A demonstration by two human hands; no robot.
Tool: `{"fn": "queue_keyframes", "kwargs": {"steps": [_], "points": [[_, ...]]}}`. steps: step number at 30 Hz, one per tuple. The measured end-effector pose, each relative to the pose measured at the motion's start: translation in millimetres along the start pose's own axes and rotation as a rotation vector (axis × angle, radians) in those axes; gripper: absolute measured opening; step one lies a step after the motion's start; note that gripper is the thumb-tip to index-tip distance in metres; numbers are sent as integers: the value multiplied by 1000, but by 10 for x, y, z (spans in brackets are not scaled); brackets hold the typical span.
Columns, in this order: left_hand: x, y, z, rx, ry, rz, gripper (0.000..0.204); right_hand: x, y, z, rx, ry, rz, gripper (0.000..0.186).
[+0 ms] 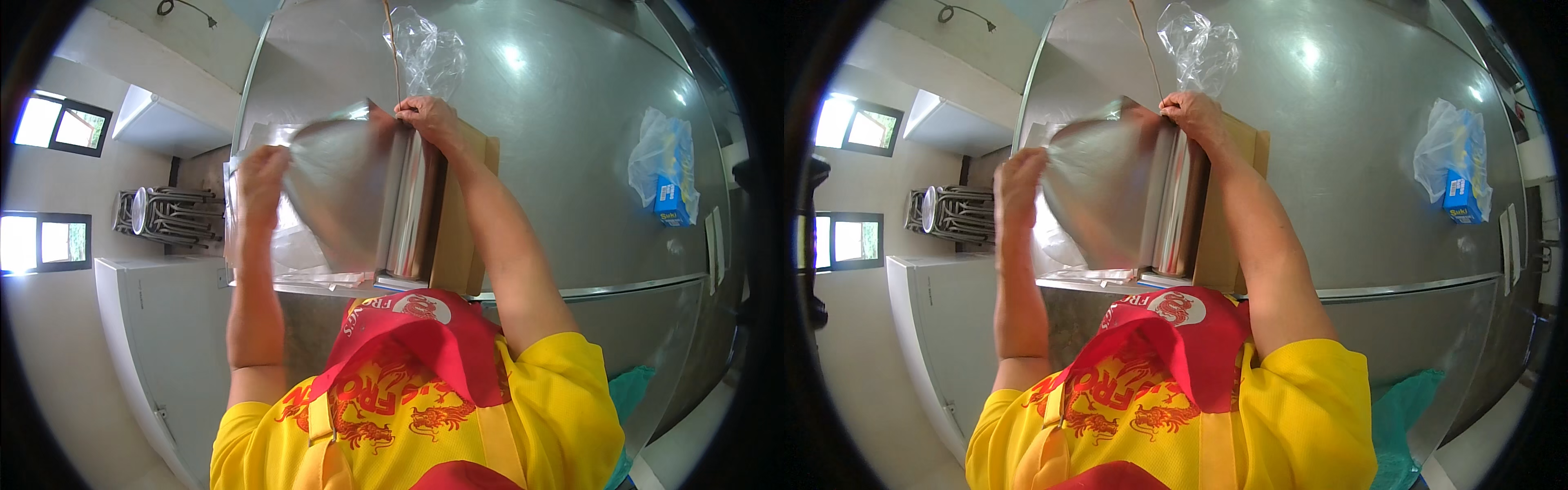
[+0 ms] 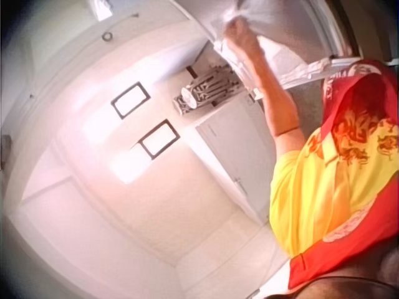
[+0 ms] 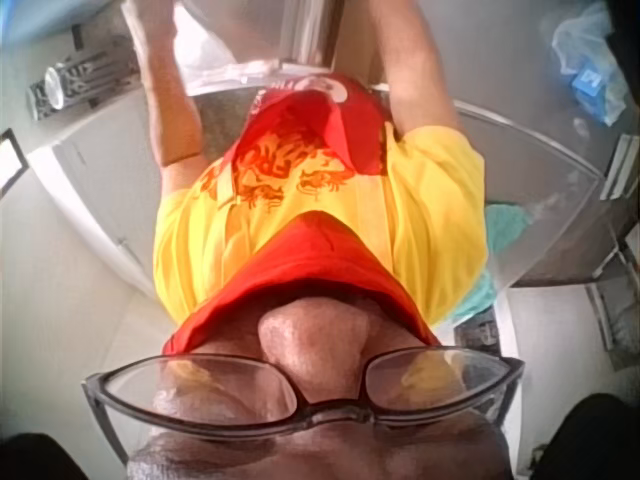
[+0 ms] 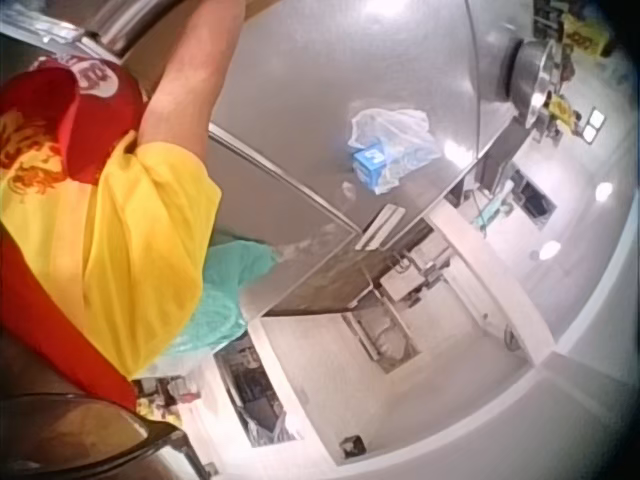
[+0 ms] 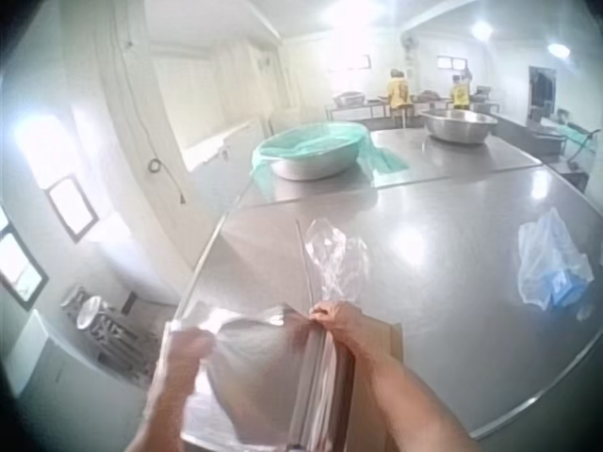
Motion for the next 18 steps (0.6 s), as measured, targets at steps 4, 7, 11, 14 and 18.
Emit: {"fn": "queue_keyframes", "kwargs": {"steps": [4,7,11,14,18], "points": [[49,438,576,19,96,-17,19,-2,-1,0,12,-6,-17,24],[38,622,842,9,148,51,17,-4,13,-14,12,-6,-14,23],[-116,588,1122,-14,157,104,16,-15,41,-8,-12,-5,-12,24],[-445,178,1469,73,143,109,16,-12,14,-17,34,14,24,23],[-406,145,1407,352,6,128,19,14,-11,-9,44,-13,-21,23]]}}
Point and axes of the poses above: each hand's wrist, its own x-axis away from the middle knuckle, its own z-axis out of the back of the hand, y = z × x, the point moved 3 cm from there along -x, towards the middle knuckle, and after that the axes turned 15 degrees about z, right-handed, at the moved point
